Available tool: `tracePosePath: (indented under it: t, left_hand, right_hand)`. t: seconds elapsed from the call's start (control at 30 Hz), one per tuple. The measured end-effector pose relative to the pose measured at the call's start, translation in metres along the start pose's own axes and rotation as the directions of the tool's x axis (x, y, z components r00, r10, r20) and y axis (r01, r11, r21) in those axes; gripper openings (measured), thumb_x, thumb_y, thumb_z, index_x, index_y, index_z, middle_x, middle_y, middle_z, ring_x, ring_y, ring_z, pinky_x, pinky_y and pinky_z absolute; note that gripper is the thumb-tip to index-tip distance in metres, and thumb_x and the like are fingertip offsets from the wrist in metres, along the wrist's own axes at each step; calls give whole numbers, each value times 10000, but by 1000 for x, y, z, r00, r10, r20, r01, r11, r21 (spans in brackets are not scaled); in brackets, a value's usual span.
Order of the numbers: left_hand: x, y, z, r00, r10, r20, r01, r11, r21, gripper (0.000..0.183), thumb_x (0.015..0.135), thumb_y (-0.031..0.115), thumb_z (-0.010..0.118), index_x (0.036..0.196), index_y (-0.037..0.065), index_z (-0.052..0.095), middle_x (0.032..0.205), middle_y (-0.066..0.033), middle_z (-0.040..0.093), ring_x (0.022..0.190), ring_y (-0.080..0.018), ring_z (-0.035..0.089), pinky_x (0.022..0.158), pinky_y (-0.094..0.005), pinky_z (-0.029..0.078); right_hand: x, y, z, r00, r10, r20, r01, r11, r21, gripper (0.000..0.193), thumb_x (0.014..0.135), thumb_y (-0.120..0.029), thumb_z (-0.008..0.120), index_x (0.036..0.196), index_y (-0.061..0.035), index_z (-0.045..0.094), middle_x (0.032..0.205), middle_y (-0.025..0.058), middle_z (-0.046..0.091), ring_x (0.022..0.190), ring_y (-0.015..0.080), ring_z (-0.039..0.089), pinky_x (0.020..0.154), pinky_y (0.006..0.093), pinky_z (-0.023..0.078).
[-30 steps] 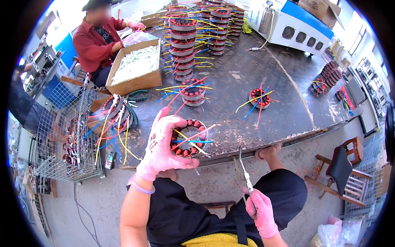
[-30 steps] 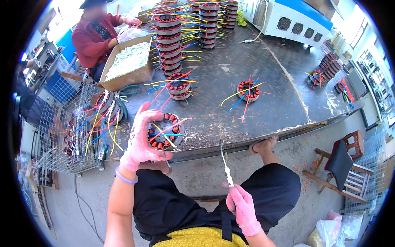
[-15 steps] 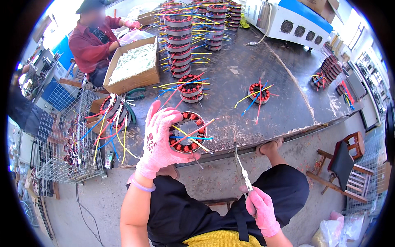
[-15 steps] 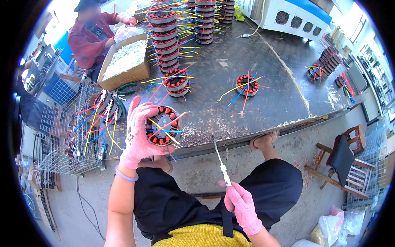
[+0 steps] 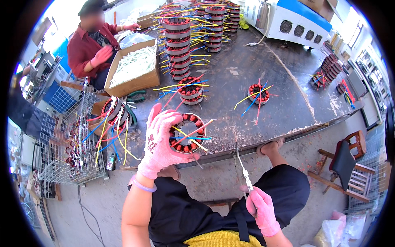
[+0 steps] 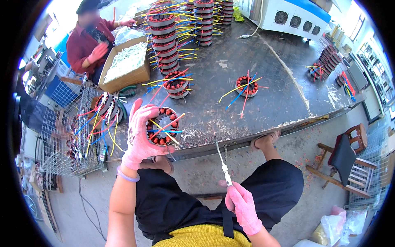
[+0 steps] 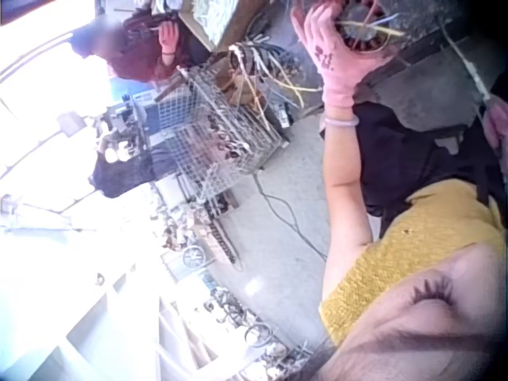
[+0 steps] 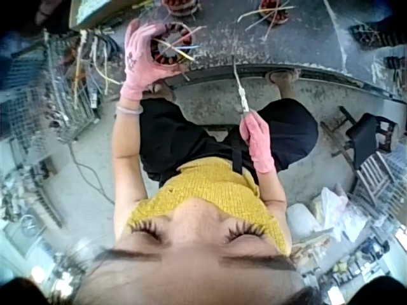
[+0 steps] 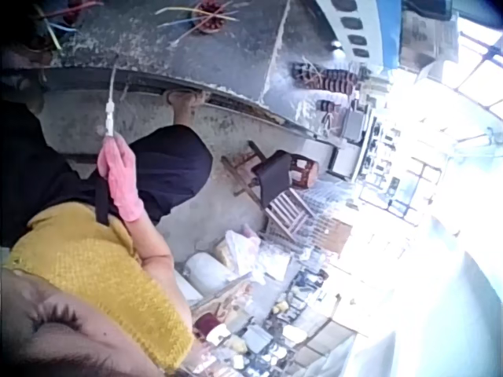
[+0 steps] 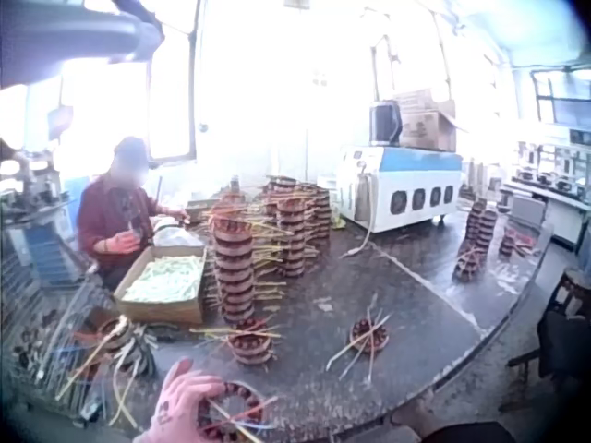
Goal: The person uses a handheld heat tool to fuse wire connections on electrical motor components while wearing gloves.
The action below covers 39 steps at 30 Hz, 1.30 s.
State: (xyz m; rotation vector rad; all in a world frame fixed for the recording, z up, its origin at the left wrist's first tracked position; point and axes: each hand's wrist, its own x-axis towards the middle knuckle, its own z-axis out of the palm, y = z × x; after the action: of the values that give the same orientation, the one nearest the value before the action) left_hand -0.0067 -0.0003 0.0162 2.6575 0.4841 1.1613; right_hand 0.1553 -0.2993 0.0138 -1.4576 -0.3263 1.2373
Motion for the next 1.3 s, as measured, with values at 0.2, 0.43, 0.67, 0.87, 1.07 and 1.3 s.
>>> tracePosePath:
  t: [0.2, 0.43, 0.67, 0.87, 1.07, 1.3]
  left_hand:
    - [-9, -8, 9, 991, -134, 16, 133, 989, 57, 900, 465, 463, 946, 1179, 74, 560, 1157, -124, 638, 1152, -322, 602, 1159, -553, 284]
    - [51, -42, 22, 806, -575, 141, 573, 697, -431, 848, 602, 283, 930, 1274, -28, 517, 1193, -133, 618, 1094, -185, 598, 933, -327, 505]
    - [102, -81, 49, 823, -558, 100, 562, 827, -6, 886, 606, 285, 938, 1320, -25, 515, 1252, -143, 599, 1155, -221, 579, 1013, -343, 468]
    - [102, -96, 72, 824, -556, 108, 548, 831, 95, 915, 592, 352, 928, 1327, -15, 526, 1271, -160, 605, 1178, -251, 588, 1030, -363, 463]
    - [102, -99, 70, 848, -509, 150, 496, 861, 113, 903, 578, 349, 926, 1314, -5, 541, 1264, -176, 616, 1177, -266, 596, 1030, -370, 458]
    - [96, -99, 67, 893, -402, 199, 335, 893, 301, 1033, 517, 459, 911, 1367, 51, 490, 1306, -154, 585, 1198, -357, 525, 1093, -416, 354]
  right_hand:
    - [0, 7, -18, 998, -66, 10, 65, 995, 72, 419, 1028, -293, 501, 1221, 68, 594, 571, -49, 448, 455, 33, 326, 431, 208, 225]
    - [6, 13, -55, 999, -53, -5, 54, 988, 146, 373, 1030, -265, 499, 1213, 38, 617, 591, -57, 463, 487, 19, 332, 453, 203, 225]
    - [11, 21, -82, 996, -85, 18, 79, 969, 233, 394, 1031, -276, 503, 1225, 53, 602, 584, -43, 483, 465, 25, 342, 427, 208, 223]
    - [17, 17, -93, 997, -79, -21, 81, 969, 232, 399, 1029, -280, 505, 1221, 57, 599, 573, -43, 482, 457, 21, 338, 422, 201, 226]
    - [21, 17, -87, 997, -54, -55, 67, 963, 262, 406, 1029, -294, 515, 1218, 53, 604, 575, -50, 482, 461, 17, 343, 426, 200, 229]
    - [16, 12, -81, 997, -69, -37, 76, 976, 205, 428, 1036, -323, 504, 1224, 49, 604, 573, -51, 477, 469, 19, 347, 435, 201, 232]
